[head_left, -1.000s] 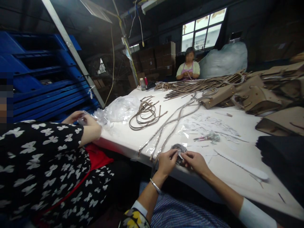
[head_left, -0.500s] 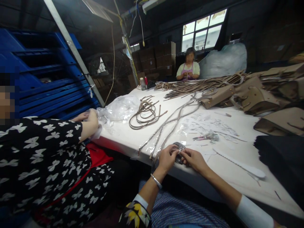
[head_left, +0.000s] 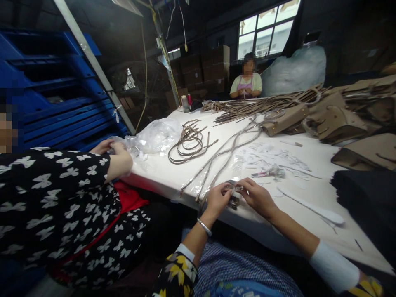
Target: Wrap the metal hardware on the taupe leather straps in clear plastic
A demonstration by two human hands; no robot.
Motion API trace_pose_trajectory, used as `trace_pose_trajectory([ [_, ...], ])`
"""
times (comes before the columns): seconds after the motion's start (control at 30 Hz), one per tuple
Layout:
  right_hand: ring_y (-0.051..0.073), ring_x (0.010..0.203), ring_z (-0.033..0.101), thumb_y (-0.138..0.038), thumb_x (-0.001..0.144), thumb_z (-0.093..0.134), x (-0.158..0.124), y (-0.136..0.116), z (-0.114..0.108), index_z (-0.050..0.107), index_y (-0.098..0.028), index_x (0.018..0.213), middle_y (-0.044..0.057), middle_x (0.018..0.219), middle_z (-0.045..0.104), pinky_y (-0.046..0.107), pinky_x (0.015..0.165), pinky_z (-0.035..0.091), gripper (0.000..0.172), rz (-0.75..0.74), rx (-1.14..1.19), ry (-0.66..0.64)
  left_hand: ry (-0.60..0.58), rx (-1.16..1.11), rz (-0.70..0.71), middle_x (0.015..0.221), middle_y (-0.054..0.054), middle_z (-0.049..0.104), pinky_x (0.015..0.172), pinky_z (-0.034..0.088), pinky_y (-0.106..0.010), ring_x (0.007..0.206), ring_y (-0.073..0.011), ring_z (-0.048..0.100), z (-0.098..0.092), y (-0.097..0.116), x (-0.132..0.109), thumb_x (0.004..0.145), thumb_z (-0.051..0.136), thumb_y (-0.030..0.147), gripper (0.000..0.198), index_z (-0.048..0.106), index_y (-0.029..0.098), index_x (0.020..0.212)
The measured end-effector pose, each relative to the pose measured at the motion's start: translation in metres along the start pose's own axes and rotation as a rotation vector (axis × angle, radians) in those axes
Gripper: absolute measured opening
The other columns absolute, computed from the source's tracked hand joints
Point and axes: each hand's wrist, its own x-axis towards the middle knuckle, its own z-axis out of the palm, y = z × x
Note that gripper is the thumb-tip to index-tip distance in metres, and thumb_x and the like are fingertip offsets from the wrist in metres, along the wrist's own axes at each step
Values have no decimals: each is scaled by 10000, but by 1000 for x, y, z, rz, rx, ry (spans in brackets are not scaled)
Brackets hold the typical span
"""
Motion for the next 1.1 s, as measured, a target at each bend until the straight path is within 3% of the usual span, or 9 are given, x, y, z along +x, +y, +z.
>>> trace_pose_trajectory([
  [0.1,189,792,639,-319,922,521,-18,-4,5,639,-244,978,51,960,657,288,743,485,151,-33,14,-31,5,2,2,981,-46,763,768,586,-260,847,-174,732,1,-1,0,832,629,170,224,701,188,1043],
  [0.27,214,847,660,-294,912,536,-47,-13,36,622,-290,1098,42,1040,677,285,660,481,205,53,-148,-53,2,15,6,983,-61,761,754,585,-258,845,-175,730,0,-4,0,844,614,172,235,699,167,1063],
  [0.43,229,893,651,-297,952,461,-47,-11,51,574,-263,1057,54,1031,655,310,728,482,158,119,-166,104,-17,92,38,1021,-37,758,844,559,-294,920,-185,714,-4,-2,-1,859,601,190,220,728,212,1037],
  [0.6,210,735,609,-321,888,529,-37,-3,48,511,-219,1095,79,1017,617,348,721,491,232,292,-15,248,-44,177,54,1004,-41,763,846,549,-315,920,-206,713,-7,-2,2,859,605,214,214,743,231,1021],
  [0.7,221,782,606,-309,849,563,-31,-2,43,558,-210,1044,88,1038,622,366,795,484,219,289,14,218,-66,206,99,1043,-42,754,876,536,-324,955,-208,702,-9,-1,0,878,578,220,234,730,231,1056],
  [0.9,210,724,599,-248,804,553,-26,6,41,594,-206,905,49,881,628,346,718,468,117,312,33,146,-151,249,257,1142,-39,701,939,504,-310,1048,-203,645,-13,6,-15,803,670,217,346,665,239,1148],
  [1.1,200,790,649,-246,778,594,-24,22,27,593,-221,920,26,868,677,306,741,497,145,249,114,-16,-100,332,256,1120,-29,700,919,512,-313,1022,-199,647,-7,2,-19,812,682,175,327,652,253,1128],
])
